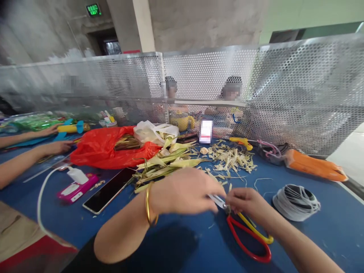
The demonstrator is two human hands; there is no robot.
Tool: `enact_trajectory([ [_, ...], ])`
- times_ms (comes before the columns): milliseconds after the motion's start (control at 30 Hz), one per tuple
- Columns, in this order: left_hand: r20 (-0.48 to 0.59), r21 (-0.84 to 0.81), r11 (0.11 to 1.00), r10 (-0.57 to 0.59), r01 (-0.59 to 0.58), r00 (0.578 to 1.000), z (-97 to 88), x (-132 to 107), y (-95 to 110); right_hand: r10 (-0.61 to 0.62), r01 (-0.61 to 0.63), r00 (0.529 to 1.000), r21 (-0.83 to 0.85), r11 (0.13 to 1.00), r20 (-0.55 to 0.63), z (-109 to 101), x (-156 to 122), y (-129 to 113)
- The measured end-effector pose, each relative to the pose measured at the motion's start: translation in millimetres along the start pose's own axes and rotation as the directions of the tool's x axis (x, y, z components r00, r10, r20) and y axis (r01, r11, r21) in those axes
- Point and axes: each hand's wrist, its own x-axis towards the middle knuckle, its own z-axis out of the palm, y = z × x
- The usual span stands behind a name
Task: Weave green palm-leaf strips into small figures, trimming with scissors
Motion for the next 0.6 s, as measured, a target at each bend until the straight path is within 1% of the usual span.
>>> enact_trajectory([
  [33,-0.005,0.240,0.968,0.072,-0.069,0.997,-11.9,8.9,1.0,0.005,-0.008,0.997,0.039,0.999,0.080,-5.2,9.4,-4.2],
  [67,-0.067,0.412,0.907,0.124,-0.086,0.990,-22.6,16.2,-0.1,0.014,-0.017,0.999,0.058,0.998,0.047,-10.8,20.4,-7.1],
  [100,-0.134,0.529,0.847,0.146,-0.054,0.980,-31.5,21.6,-3.2,0.027,-0.023,0.997,0.055,0.998,-0.073,-16.3,32.0,-8.7],
  [133,-0.185,0.602,0.799,0.139,0.001,0.973,-38.3,24.9,-8.1,0.036,-0.035,0.977,0.009,0.999,-0.211,-21.2,42.9,-8.9],
  [167,-0.223,0.649,0.760,0.136,0.043,0.965,-42.7,26.1,-14.5,0.042,-0.051,0.956,-0.021,0.999,-0.291,-24.8,51.8,-8.2],
  [200,-0.234,0.689,0.721,0.129,0.071,0.964,-44.5,25.6,-22.2,0.042,-0.060,0.941,-0.044,0.997,-0.337,-26.5,57.6,-6.9],
  [233,-0.223,0.715,0.693,0.095,0.096,0.970,-43.8,23.9,-31.0,0.023,-0.063,0.924,-0.093,0.994,-0.382,-26.0,59.5,-5.4],
  [267,-0.213,0.734,0.669,0.065,0.116,0.975,-40.7,21.5,-40.6,-0.020,-0.052,0.913,-0.163,0.985,-0.409,-22.9,57.3,-4.0],
  [300,-0.216,0.748,0.647,0.023,0.150,0.976,-35.9,18.7,-50.8,-0.103,-0.024,0.903,-0.288,0.957,-0.416,-17.5,51.1,-2.9],
  [333,-0.215,0.755,0.631,-0.018,0.178,0.976,-29.8,16.1,-61.1,-0.185,0.031,0.919,-0.402,0.915,-0.349,-10.3,41.9,-2.3],
  [367,-0.218,0.759,0.620,-0.050,0.201,0.975,-23.2,13.8,-71.2,-0.224,0.083,0.937,-0.448,0.890,-0.270,-1.9,30.7,-2.0],
  [433,-0.217,0.748,0.628,-0.074,0.215,0.973,-11.3,10.7,-88.8,-0.260,0.193,0.964,-0.536,0.822,-0.051,15.2,7.5,-1.9],
  [467,-0.235,0.738,0.633,-0.083,0.233,0.968,-7.2,9.8,-95.7,-0.266,0.236,0.963,-0.583,0.777,0.036,22.4,-2.2,-1.8],
  [500,-0.230,0.735,0.635,-0.096,0.237,0.969,-4.6,9.3,-101.1,-0.273,0.267,0.958,-0.618,0.739,0.086,28.1,-9.6,-1.4],
  [600,-0.211,0.694,0.673,-0.150,0.256,0.966,-6.1,10.0,-109.1,-0.315,0.284,0.944,-0.727,0.625,0.097,35.4,-17.1,2.0],
])
